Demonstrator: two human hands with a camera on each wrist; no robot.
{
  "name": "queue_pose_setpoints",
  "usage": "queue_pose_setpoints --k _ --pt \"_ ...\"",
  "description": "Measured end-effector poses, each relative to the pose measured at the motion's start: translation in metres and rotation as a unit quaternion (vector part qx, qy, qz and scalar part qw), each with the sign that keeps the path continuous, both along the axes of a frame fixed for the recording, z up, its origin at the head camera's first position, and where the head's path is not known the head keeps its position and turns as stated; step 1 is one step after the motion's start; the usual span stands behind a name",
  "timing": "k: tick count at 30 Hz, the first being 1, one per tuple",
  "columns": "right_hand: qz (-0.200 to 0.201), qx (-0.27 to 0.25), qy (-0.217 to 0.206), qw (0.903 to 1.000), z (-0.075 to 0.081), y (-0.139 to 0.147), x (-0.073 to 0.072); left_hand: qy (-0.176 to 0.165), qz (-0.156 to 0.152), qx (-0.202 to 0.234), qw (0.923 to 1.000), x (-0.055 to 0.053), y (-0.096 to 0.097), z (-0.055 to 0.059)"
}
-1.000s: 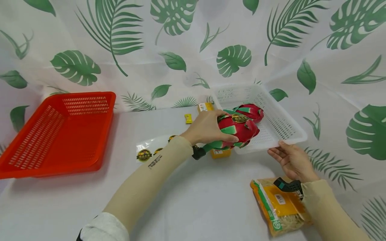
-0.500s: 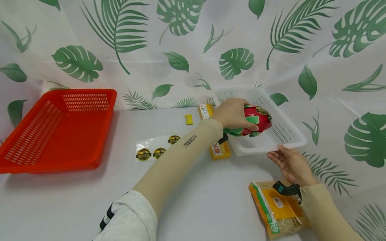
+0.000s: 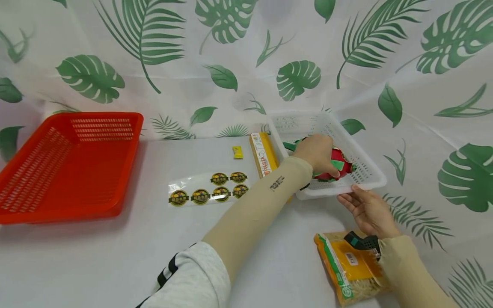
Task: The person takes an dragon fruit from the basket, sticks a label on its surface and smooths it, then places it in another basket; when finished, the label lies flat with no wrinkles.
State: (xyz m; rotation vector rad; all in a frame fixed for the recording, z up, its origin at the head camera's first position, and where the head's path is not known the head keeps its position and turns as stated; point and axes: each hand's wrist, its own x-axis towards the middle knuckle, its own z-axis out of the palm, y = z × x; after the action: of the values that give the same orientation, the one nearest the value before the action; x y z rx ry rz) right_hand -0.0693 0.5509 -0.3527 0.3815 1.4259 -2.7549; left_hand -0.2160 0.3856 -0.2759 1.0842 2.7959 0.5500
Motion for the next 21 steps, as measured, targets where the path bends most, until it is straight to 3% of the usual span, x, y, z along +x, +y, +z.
queue_pose_setpoints --k 4,14,21 --pt "0.014 0.001 0.003 0.9999 -0.002 -0.008 -0.007 0.011 0.025 -0.017 0.9995 -0.003 0.004 -0.005" --pt "0.043 -0.008 0.02 0.9988 -0.003 -0.019 -0.019 -0.018 0.057 -0.037 0.9975 -0.003 0.019 -0.005" --pt "0.03 -0.022 0.008 0.9993 0.001 -0.009 -0.014 -0.064 0.082 -0.055 0.9931 0.009 0.034 0.003"
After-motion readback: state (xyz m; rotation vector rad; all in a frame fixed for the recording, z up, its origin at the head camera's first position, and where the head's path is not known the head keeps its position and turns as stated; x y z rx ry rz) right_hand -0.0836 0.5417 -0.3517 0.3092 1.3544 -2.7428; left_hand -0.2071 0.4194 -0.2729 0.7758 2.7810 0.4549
